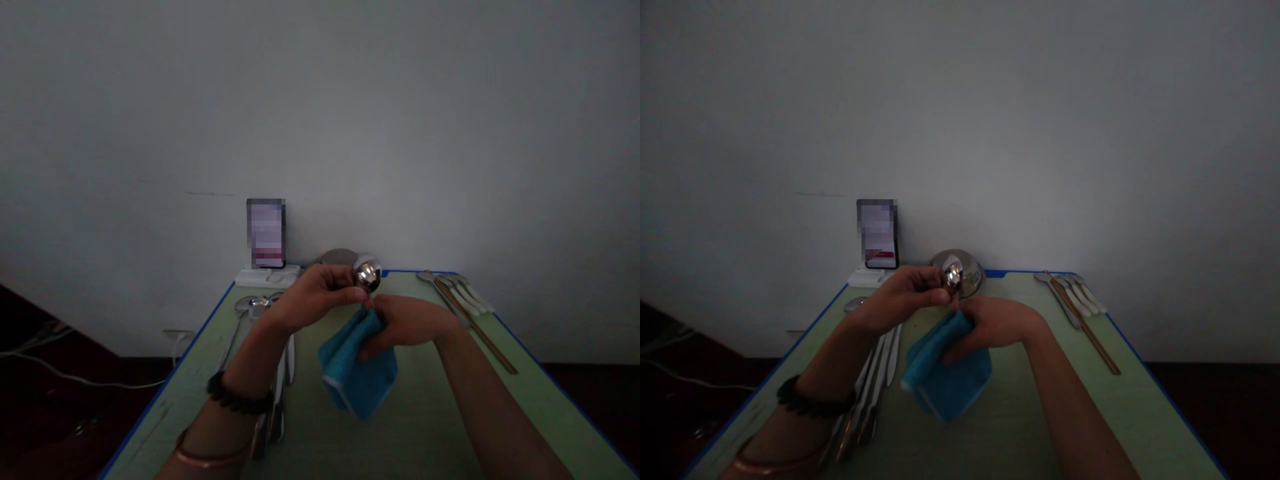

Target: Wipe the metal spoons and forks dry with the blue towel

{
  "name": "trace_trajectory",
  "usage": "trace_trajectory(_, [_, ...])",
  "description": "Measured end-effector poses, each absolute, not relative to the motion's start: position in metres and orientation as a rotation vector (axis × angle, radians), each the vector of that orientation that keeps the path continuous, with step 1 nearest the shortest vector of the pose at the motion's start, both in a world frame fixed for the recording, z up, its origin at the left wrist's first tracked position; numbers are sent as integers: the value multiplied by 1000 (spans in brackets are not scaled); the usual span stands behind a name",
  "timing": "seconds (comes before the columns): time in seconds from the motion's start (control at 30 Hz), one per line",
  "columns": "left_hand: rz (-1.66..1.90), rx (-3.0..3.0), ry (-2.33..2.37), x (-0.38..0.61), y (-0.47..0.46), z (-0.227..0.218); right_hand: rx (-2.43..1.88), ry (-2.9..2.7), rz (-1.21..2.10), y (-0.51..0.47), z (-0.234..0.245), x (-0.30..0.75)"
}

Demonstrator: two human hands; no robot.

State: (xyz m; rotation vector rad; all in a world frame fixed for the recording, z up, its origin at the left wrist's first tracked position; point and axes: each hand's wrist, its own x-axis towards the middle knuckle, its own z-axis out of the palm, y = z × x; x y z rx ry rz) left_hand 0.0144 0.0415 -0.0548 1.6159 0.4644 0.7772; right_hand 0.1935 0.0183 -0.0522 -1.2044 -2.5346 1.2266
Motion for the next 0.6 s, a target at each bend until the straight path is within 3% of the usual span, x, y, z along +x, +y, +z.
trace_trajectory(0.6, [1046, 1623, 655, 5, 44, -52, -1153, -2628, 1308, 24, -55, 204])
